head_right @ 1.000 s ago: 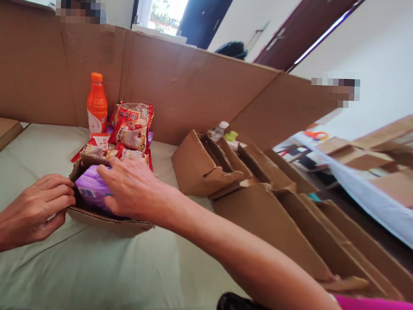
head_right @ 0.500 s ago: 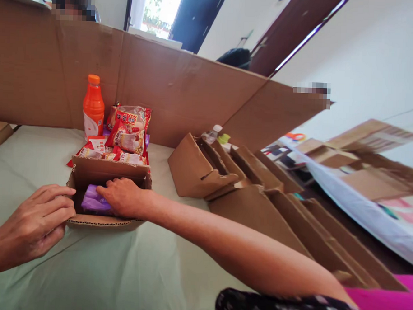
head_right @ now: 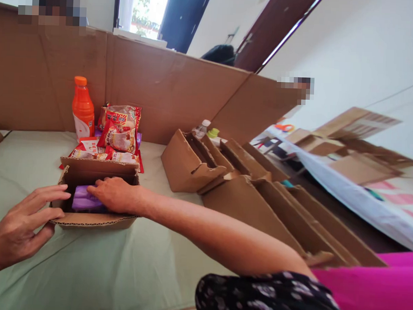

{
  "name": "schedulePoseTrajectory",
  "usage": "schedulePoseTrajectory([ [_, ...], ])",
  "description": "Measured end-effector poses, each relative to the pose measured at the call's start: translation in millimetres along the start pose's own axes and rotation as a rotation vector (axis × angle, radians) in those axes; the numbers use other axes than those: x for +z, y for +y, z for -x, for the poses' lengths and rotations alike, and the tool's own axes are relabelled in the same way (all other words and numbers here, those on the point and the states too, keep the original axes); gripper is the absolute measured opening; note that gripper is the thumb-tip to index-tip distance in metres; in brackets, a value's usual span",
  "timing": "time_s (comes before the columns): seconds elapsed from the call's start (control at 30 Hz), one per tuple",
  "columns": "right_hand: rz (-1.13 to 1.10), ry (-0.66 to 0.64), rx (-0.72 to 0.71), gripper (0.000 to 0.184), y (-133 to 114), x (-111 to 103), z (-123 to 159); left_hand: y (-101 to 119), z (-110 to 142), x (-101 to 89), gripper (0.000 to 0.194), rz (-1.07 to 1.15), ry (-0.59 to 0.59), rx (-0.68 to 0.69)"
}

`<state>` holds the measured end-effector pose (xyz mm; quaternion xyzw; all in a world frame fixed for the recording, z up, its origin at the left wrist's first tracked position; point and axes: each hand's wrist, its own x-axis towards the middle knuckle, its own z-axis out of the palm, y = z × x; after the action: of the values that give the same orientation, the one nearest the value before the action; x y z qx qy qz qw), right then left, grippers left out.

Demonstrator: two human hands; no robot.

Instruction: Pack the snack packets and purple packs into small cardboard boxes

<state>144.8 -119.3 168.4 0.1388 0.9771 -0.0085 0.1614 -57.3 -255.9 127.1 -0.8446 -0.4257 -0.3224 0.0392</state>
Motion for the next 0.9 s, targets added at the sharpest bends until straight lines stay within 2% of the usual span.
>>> schedulePoseTrajectory([
  [0.07, -0.011, 0.111, -0.019, 0.043, 1, 0, 16, 1, 3, 1.3, 0.03, 0.003, 0.026, -0.029],
  [0.13, -0.064, 0.316, 0.013, 0.034, 4, 0, 44, 2, 7, 2.9, 0.033, 0.018, 0.055, -0.062],
  [0.2, -0.151, 0.575, 0.126, 0.024, 9, 2, 79, 4, 11, 4.4, 0.036, 0.025, 0.094, -0.104],
  [0.27, -0.243, 0.742, 0.265, 0.021, 18, 8, 109, 5, 14, 5.8, 0.037, 0.02, 0.118, -0.179],
  [0.3, -0.286, 0.766, 0.318, 0.022, 23, 13, 120, 6, 15, 6.6, 0.039, 0.019, 0.119, -0.213],
  [0.37, -0.366, 0.711, 0.339, 0.025, 32, 26, 128, 6, 16, 8.8, 0.042, 0.015, 0.116, -0.259],
  [0.5, -0.492, 0.479, 0.185, 0.036, 43, 51, 109, 5, 12, 15.1, 0.041, -0.032, 0.138, -0.344],
  [0.57, -0.511, 0.433, 0.145, 0.04, 45, 58, 99, 4, 10, 18.1, 0.038, -0.067, 0.154, -0.397],
  [0.67, -0.525, 0.53, 0.158, 0.038, 47, 58, 95, 3, 5, 21.5, 0.04, -0.137, 0.181, -0.443],
  [0.8, -0.543, 0.846, 0.267, 0.036, 52, 49, 94, 1, -3, 24.7, 0.041, -0.209, 0.213, -0.388],
  [0.83, -0.533, 0.886, 0.275, 0.04, 52, 48, 92, 1, -4, 25.4, 0.041, -0.21, 0.217, -0.372],
  [0.9, -0.509, 0.844, 0.227, 0.048, 49, 53, 89, 0, -6, 26.5, 0.044, -0.203, 0.222, -0.363],
])
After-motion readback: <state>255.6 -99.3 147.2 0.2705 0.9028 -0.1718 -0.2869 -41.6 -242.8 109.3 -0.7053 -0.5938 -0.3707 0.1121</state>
